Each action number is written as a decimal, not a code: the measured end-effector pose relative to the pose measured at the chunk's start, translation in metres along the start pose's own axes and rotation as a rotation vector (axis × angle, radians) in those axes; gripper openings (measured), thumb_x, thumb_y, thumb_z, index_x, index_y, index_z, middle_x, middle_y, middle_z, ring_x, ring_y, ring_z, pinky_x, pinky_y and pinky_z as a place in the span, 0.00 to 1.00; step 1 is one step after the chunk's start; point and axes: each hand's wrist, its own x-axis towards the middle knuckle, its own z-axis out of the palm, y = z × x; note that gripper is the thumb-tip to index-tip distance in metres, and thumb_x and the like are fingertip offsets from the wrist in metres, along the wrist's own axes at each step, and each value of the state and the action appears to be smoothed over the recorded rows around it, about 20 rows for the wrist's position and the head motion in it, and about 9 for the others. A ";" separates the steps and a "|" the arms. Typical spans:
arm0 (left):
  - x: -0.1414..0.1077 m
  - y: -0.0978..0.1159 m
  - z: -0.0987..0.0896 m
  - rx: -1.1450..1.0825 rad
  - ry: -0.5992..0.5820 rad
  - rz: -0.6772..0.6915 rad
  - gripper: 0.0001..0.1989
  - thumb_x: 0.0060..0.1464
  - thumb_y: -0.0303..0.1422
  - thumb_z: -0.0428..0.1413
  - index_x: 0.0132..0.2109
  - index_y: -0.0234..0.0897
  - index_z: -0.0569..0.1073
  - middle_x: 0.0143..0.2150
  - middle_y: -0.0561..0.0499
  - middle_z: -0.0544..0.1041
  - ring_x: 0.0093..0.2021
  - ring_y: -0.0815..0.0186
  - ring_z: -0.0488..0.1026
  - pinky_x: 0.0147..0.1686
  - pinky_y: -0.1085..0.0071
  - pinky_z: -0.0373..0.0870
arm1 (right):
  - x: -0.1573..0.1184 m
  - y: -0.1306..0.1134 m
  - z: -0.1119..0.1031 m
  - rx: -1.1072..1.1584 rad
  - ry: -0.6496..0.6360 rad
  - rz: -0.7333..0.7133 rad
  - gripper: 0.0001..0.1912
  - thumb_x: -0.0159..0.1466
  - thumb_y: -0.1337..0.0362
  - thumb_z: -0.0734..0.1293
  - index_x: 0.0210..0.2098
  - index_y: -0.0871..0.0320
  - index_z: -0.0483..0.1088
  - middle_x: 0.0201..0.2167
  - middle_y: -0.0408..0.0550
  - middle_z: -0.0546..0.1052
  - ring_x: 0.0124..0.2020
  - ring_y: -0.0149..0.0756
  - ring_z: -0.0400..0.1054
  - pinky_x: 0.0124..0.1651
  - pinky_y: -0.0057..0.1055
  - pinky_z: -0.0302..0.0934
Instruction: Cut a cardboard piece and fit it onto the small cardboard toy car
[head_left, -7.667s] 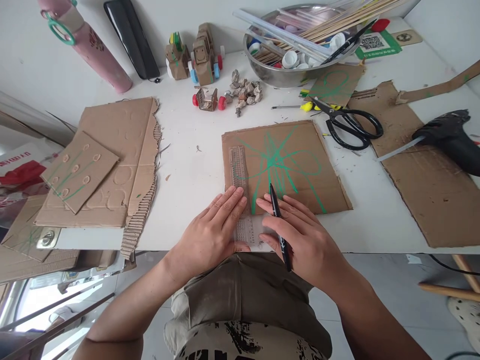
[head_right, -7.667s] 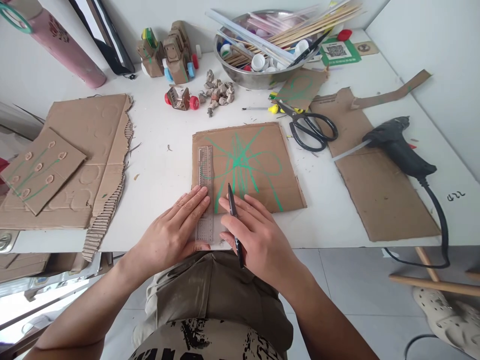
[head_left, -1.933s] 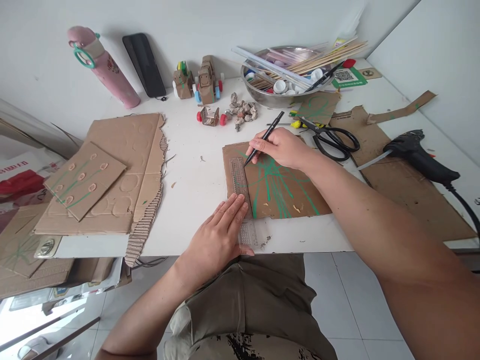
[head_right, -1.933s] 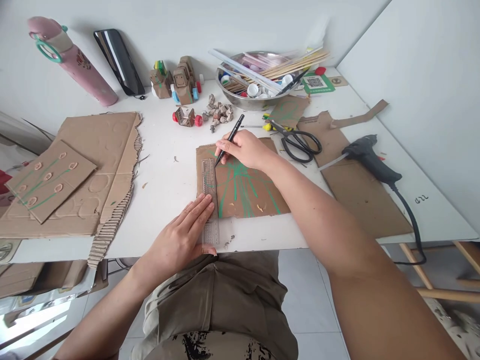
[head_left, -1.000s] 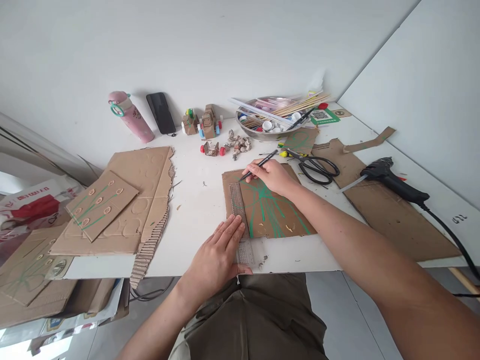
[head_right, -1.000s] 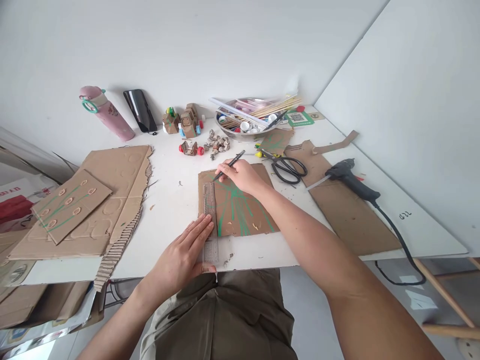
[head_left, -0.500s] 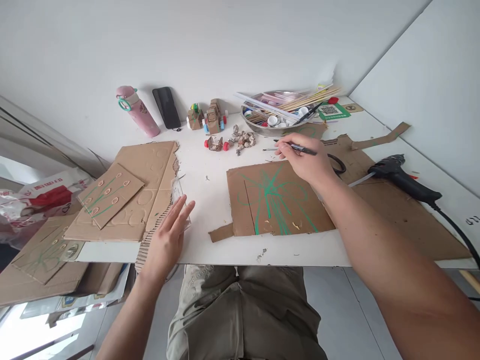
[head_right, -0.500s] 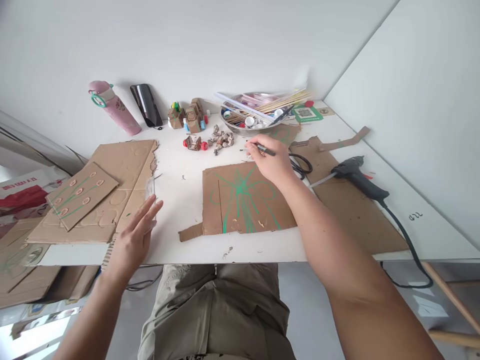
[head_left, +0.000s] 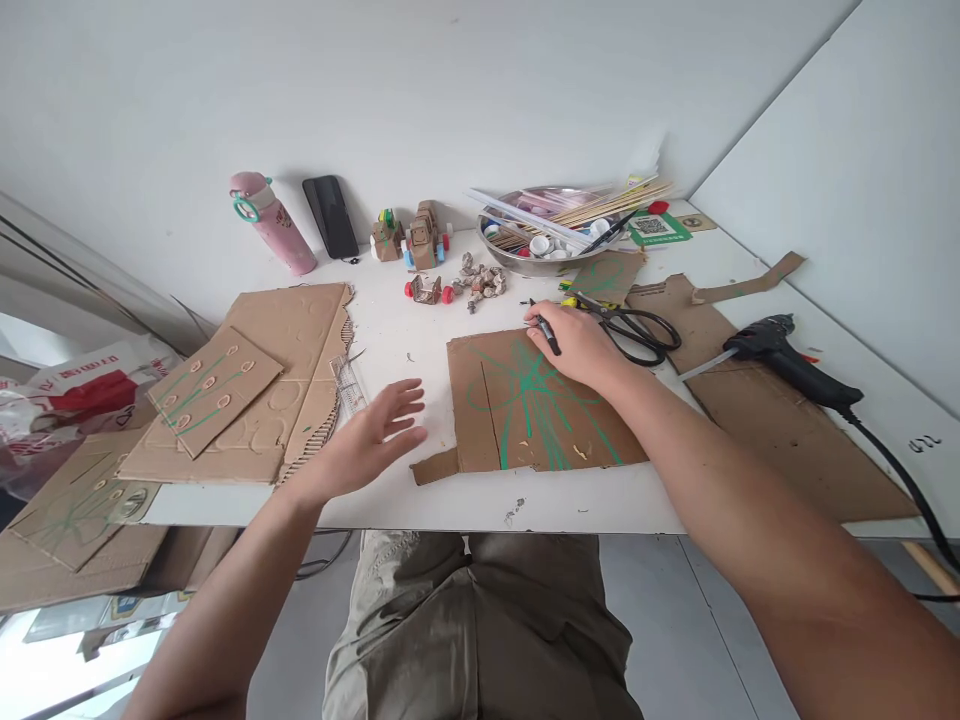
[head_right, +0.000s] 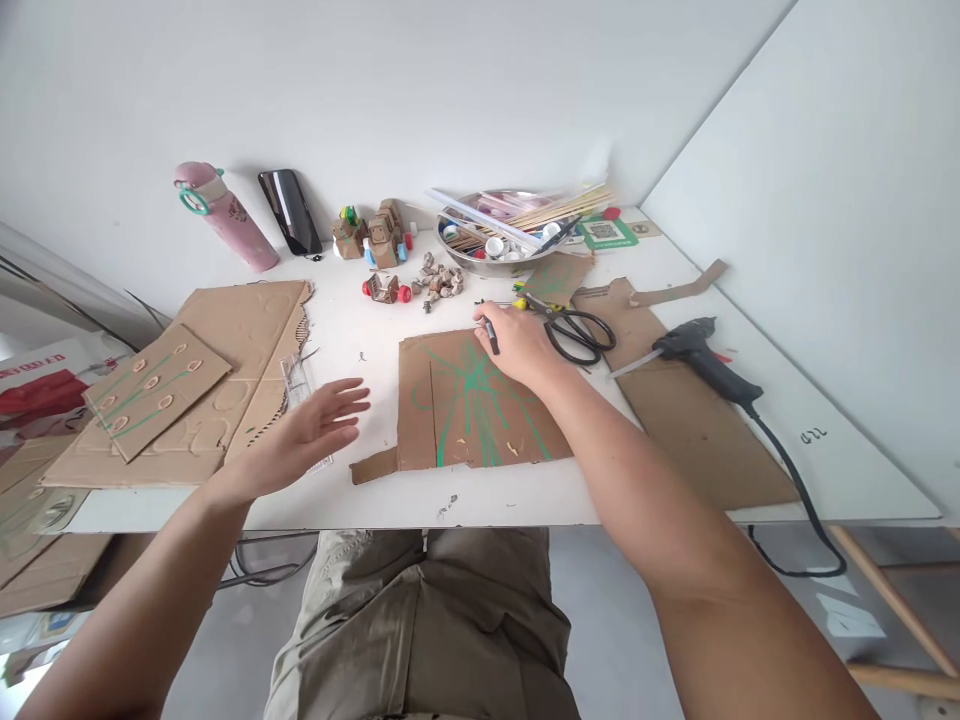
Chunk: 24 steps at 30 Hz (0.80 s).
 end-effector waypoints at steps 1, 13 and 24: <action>0.010 0.002 0.006 -0.024 -0.027 -0.046 0.36 0.60 0.51 0.65 0.68 0.40 0.69 0.71 0.32 0.75 0.70 0.46 0.75 0.67 0.45 0.75 | 0.000 0.000 0.002 -0.008 -0.008 -0.009 0.11 0.71 0.59 0.63 0.48 0.51 0.75 0.43 0.57 0.84 0.47 0.56 0.77 0.48 0.44 0.68; 0.031 0.032 0.055 -0.631 0.078 -0.123 0.42 0.49 0.44 0.74 0.66 0.34 0.70 0.48 0.40 0.84 0.42 0.58 0.83 0.37 0.66 0.79 | 0.001 -0.006 0.005 0.006 0.098 -0.002 0.13 0.75 0.55 0.60 0.49 0.51 0.73 0.40 0.55 0.83 0.45 0.53 0.77 0.48 0.41 0.67; 0.001 0.048 0.024 -0.626 0.354 -0.132 0.11 0.39 0.35 0.66 0.29 0.37 0.73 0.21 0.55 0.71 0.18 0.67 0.69 0.13 0.73 0.64 | 0.004 -0.008 -0.007 0.047 0.109 -0.002 0.18 0.66 0.71 0.65 0.54 0.54 0.77 0.44 0.55 0.84 0.49 0.51 0.78 0.50 0.40 0.71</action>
